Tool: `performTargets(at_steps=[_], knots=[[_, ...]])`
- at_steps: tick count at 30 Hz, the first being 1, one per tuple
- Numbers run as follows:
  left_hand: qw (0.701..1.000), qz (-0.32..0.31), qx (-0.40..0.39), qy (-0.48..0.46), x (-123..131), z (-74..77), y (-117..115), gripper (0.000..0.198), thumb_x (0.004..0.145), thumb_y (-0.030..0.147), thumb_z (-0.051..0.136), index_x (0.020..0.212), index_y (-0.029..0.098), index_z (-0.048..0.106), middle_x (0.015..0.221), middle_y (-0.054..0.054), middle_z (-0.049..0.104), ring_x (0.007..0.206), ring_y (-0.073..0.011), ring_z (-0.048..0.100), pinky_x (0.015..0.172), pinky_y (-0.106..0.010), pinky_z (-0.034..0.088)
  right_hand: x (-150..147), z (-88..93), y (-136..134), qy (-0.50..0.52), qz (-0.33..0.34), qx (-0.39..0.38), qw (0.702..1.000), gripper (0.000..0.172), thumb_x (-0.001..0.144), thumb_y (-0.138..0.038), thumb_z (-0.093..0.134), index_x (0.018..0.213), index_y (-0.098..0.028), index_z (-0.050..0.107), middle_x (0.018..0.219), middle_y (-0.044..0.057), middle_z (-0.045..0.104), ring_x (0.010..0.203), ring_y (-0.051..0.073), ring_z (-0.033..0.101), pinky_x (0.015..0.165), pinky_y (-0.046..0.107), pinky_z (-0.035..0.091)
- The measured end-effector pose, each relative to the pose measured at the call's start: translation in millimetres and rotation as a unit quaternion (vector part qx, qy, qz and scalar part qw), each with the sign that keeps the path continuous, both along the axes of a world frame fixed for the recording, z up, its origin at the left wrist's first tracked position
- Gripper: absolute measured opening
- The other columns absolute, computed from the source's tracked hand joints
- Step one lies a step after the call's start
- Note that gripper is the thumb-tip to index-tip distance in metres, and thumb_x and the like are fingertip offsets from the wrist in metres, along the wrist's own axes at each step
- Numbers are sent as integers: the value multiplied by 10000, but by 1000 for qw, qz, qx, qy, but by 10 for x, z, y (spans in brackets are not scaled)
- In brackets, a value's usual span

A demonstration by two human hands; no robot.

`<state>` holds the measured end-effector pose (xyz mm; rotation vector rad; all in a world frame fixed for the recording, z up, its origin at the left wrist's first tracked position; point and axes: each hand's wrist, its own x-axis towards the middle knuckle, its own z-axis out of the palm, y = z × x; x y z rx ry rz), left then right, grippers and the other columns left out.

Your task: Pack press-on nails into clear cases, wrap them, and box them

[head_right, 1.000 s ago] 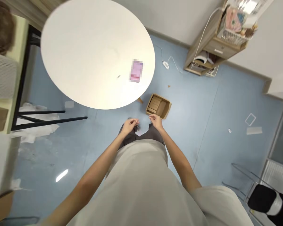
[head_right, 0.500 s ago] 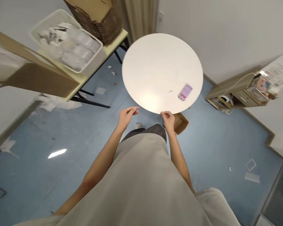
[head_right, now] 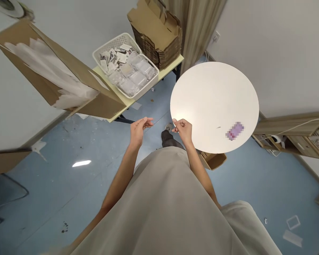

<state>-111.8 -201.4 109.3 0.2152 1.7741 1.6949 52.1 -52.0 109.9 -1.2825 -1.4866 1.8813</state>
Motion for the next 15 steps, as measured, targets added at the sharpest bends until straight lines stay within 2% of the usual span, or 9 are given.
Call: performTargets(at_steps=[4, 8, 12, 15], knots=[[999, 39, -33, 15, -610, 26, 141, 480, 954, 671, 764, 999, 216, 910, 886, -81, 832, 870, -218, 787, 881, -368, 649, -689, -57, 220, 16, 43, -19, 999, 796, 748, -956, 873, 578, -272, 502, 476, -55, 496, 493, 172, 673, 514, 285, 504], [996, 54, -64, 32, -1177, -59, 366, 529, 973, 684, 693, 1087, 208, 895, 1013, -118, 871, 965, -254, 825, 951, -405, 661, -1208, -97, 404, 13, 87, -16, 996, 856, 845, -996, 745, 494, -273, 449, 421, -38, 447, 444, 165, 637, 510, 290, 488], [993, 25, -98, 59, -1677, -250, 627, 523, 976, 631, 634, 1186, 212, 866, 1266, -150, 867, 1176, -309, 825, 1058, -456, 651, -1480, -73, 547, 6, 90, -14, 996, 898, 892, -1021, 651, 452, -272, 424, 402, -21, 434, 428, 159, 615, 521, 293, 489], [987, -16, -127, 101, -2108, -420, 898, 510, 953, 528, 688, 1330, 210, 817, 1441, -173, 809, 1336, -346, 774, 1162, -502, 616, -1545, -31, 624, -14, 78, -23, 997, 901, 916, -1016, 621, 453, -273, 406, 399, -16, 430, 433, 161, 615, 539, 296, 508]])
